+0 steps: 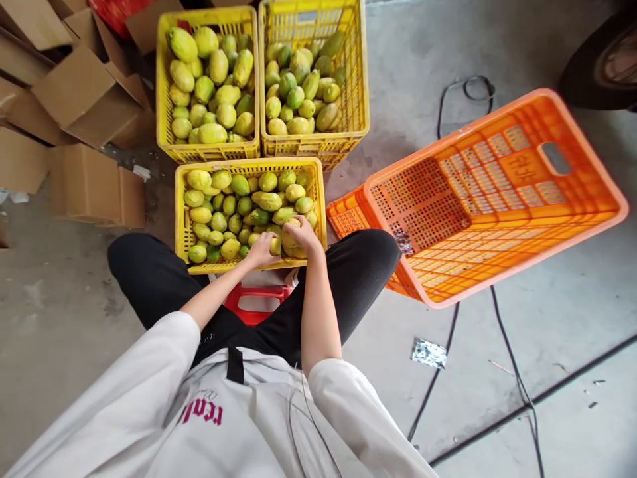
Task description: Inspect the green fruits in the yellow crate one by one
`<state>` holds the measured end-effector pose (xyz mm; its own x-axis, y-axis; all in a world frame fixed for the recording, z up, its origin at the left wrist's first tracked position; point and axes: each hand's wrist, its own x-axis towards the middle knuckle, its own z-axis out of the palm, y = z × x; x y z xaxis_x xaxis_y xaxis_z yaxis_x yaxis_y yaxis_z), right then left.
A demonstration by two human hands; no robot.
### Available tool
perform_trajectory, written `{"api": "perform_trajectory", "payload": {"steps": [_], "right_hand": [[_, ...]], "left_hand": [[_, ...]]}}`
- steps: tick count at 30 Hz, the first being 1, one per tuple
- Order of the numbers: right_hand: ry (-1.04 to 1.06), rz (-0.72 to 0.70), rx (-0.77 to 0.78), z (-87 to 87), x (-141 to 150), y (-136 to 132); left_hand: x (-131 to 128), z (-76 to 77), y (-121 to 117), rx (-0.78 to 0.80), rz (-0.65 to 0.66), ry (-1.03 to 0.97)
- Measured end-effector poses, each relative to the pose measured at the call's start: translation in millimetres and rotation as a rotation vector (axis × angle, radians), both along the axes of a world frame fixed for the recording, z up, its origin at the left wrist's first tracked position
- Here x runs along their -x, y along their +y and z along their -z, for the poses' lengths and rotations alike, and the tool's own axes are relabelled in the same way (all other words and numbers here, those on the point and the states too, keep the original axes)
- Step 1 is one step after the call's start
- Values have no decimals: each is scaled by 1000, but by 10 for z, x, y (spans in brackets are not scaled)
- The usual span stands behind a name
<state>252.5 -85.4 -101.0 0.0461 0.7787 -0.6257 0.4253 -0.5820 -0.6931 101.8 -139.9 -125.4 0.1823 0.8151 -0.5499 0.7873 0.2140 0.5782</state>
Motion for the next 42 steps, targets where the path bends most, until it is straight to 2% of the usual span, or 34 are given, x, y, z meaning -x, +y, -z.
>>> {"api": "perform_trajectory", "payload": {"steps": [2,4,6,9,12,15,21,23,26,29,33,38,42], "right_hand": [[336,73,21,-85,87,-29],[646,148,22,-186,198,-75],[892,190,24,-282,317,-138],[1172,267,146,-385,466,-255],[1314,372,276,-442,528,-374],[1355,419,323,-508,503,-477],[1320,394,315,-720,363,-685],[1282,411,300,-736,318,-765],[1232,482,248,-664,272,-876],[1186,529,197,-540,268,-959],[1125,505,146,-466,313,-1012],[1150,405,140,-598,341,-1010],[1199,414,126,-685,347,-997]], "left_hand": [[226,-99,-84,138,-290,-171],[495,-237,-124,193,-462,-423],[762,-404,-139,246,-600,-715],[1030,-658,-177,289,-746,-1120],[1074,-846,-264,222,-834,-1284],[985,-949,-372,174,-923,-1350],[851,-1002,-633,253,-1169,-1403],[825,-992,-724,255,-1275,-1396],[775,-973,-803,272,-1384,-1393],[724,-948,-797,306,-1386,-1410],[701,-891,-742,324,-1350,-1417],[735,-853,-715,371,-1348,-1371],[739,-853,-704,391,-1352,-1335]]}}
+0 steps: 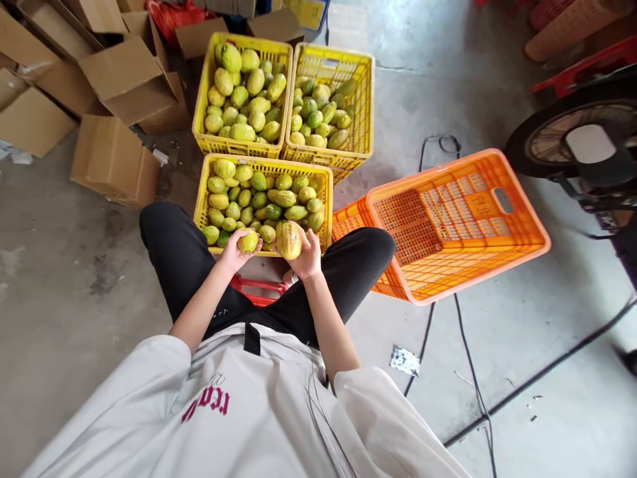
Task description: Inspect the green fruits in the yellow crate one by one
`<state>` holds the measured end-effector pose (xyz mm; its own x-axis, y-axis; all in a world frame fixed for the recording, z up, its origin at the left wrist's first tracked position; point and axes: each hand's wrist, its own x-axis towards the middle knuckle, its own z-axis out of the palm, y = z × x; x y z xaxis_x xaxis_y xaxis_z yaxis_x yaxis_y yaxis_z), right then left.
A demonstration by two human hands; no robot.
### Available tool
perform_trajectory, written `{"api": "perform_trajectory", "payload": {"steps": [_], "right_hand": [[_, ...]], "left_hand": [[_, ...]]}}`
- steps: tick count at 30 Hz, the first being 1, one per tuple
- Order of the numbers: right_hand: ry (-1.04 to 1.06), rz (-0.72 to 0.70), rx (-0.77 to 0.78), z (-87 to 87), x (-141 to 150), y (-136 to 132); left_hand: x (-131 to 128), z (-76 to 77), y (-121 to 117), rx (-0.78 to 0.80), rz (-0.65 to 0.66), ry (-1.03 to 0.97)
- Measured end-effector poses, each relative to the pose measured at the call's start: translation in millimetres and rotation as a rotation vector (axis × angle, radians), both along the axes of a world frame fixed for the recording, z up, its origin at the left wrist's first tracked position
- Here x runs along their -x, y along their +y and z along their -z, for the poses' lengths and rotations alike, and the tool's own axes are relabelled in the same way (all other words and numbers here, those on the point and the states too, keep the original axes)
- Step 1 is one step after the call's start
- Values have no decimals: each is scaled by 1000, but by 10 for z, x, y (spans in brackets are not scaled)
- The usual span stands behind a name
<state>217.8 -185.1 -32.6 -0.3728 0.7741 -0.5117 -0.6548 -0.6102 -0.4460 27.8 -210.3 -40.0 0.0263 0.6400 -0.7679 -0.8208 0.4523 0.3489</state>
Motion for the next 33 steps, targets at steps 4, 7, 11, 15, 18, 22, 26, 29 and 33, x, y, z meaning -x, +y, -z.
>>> {"api": "perform_trajectory", "payload": {"steps": [4,7,11,15,18,22,26,29,33], "right_hand": [[14,41,-29,32,19,14],[57,59,-92,81,30,26],[66,41,-97,122,49,44],[80,34,25,134,62,50],[106,58,87,120,59,49],[164,8,123,74,72,60],[196,-3,134,46,101,89],[191,15,120,53,101,101],[191,22,96,92,76,97]], "left_hand": [[-23,18,17,28,16,5],[-24,22,32,33,12,-23],[0,-8,46,6,-23,-68],[12,-29,55,-15,-51,-66],[4,-7,64,-4,-41,-49],[-19,46,75,28,-35,-21],[-30,79,78,48,-49,-9],[-33,87,77,44,-43,-15],[-43,95,79,39,-21,-11]]}}
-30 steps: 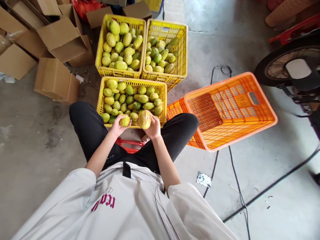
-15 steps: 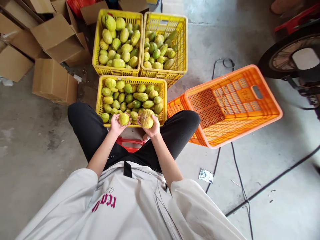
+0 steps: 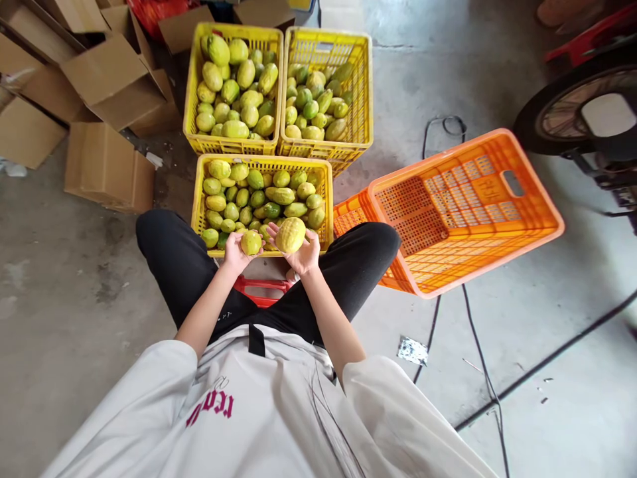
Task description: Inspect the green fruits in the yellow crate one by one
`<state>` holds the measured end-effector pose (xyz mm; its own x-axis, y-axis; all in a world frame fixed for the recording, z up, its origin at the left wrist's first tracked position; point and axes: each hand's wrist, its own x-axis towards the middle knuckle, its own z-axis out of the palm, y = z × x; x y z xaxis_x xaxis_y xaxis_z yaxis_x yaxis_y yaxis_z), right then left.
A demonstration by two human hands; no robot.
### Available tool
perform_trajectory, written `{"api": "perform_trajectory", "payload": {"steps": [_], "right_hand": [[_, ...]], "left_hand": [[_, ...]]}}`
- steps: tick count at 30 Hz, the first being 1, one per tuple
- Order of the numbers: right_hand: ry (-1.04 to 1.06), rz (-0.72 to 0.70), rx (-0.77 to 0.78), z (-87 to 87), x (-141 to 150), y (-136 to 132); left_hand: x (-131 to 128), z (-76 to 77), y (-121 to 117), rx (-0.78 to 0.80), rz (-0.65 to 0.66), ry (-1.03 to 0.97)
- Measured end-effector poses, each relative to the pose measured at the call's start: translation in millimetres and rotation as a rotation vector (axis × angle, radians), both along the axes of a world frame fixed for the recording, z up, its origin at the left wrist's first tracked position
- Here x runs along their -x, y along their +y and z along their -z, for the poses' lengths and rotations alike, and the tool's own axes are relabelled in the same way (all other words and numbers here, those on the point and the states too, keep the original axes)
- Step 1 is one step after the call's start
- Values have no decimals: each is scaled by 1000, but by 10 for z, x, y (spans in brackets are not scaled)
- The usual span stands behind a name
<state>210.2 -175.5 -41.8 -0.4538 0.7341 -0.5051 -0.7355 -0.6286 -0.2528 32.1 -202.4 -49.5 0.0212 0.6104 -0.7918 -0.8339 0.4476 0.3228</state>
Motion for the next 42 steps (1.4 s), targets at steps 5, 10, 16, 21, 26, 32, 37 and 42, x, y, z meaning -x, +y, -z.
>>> {"api": "perform_trajectory", "payload": {"steps": [5,10,16,21,26,32,37,42], "right_hand": [[10,-1,20,60,-21,-6],[9,41,-2,62,-35,-9],[25,-53,50,132,-46,35],[12,-61,61,114,-12,60],[-40,-34,1,94,2,42],[-90,-6,4,171,8,34],[-99,8,-5,157,24,40],[-106,-18,3,160,40,42]], "left_hand": [[7,26,6,-6,1,-6],[18,64,14,15,-7,-11],[15,98,7,43,-4,0],[21,99,15,28,-5,-7],[19,41,69,-45,-32,-36],[62,-81,86,-71,-24,-62],[43,-79,83,-89,18,-26],[25,20,83,-121,44,38]]}}
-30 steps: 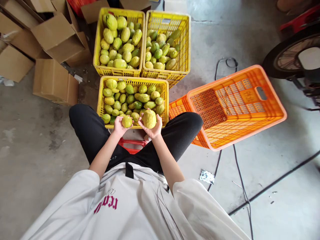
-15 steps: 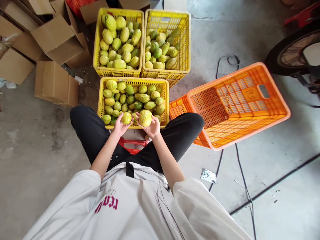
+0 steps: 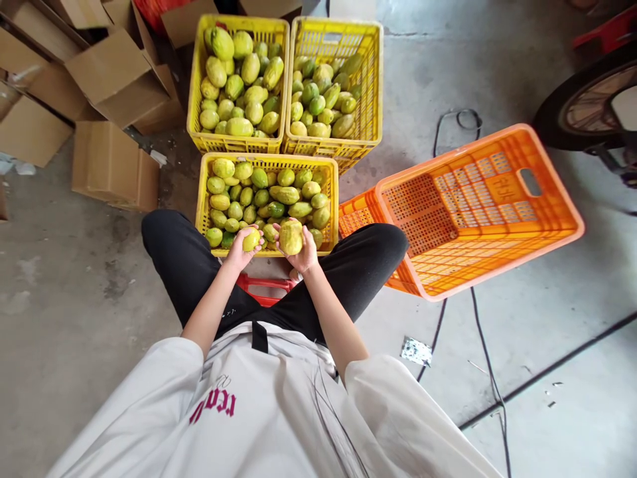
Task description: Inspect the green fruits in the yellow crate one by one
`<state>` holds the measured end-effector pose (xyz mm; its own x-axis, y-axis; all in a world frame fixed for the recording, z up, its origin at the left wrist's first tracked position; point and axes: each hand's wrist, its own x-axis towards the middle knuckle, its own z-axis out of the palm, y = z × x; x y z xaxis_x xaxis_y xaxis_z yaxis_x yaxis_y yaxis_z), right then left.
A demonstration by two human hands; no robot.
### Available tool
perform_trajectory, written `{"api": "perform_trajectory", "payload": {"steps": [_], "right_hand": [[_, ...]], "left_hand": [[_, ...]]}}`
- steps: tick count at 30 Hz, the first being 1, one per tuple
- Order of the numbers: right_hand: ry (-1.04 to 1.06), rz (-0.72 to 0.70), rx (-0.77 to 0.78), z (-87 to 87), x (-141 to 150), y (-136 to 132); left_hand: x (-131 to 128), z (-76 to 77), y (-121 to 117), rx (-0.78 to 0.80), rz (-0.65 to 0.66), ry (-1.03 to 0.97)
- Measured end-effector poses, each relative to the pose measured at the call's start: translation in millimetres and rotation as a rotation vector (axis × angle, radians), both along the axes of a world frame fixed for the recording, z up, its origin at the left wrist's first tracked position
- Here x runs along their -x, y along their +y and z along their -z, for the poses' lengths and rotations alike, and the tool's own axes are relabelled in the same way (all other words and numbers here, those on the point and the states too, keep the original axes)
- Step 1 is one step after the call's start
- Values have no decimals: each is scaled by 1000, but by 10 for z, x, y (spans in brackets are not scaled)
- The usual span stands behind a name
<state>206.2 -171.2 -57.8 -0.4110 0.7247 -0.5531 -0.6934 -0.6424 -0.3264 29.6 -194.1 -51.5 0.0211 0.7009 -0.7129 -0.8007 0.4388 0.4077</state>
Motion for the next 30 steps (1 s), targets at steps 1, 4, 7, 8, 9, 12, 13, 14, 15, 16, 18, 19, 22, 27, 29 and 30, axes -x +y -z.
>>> {"api": "perform_trajectory", "payload": {"steps": [1,4,7,8,9,12,13,14,15,16,18,19,22,27,29,30], "right_hand": [[11,5,-7,8,0,-1],[44,27,-15,47,2,-2],[55,43,-16,84,14,9],[50,43,-15,91,20,14],[41,42,-14,94,24,19],[18,41,1,101,25,25],[16,41,8,108,21,25],[19,39,14,120,14,23],[25,37,21,134,7,21],[32,37,29,152,-2,19],[48,52,51,183,-17,17],[56,63,65,194,-23,18],[73,57,104,190,-36,25],[18,29,116,167,-44,41],[-20,9,122,195,-37,48],[-34,-5,132,217,-31,51]], "left_hand": [[4,17,-2,8,-11,2],[22,42,-7,32,-48,-33],[27,40,-9,30,-93,-73],[24,38,-8,28,-109,-80],[19,37,-6,26,-119,-86],[5,38,-1,-2,-119,-107],[1,39,0,-9,-115,-109],[0,39,-1,-9,-112,-105],[-1,38,-3,-4,-110,-100],[-1,35,-5,6,-107,-98],[2,22,-12,23,-101,-101],[4,12,-15,26,-101,-101],[10,-11,-19,21,-90,-67],[18,33,-34,4,92,-22],[12,72,-38,-10,197,-8],[7,92,-36,-11,245,-2]]}}
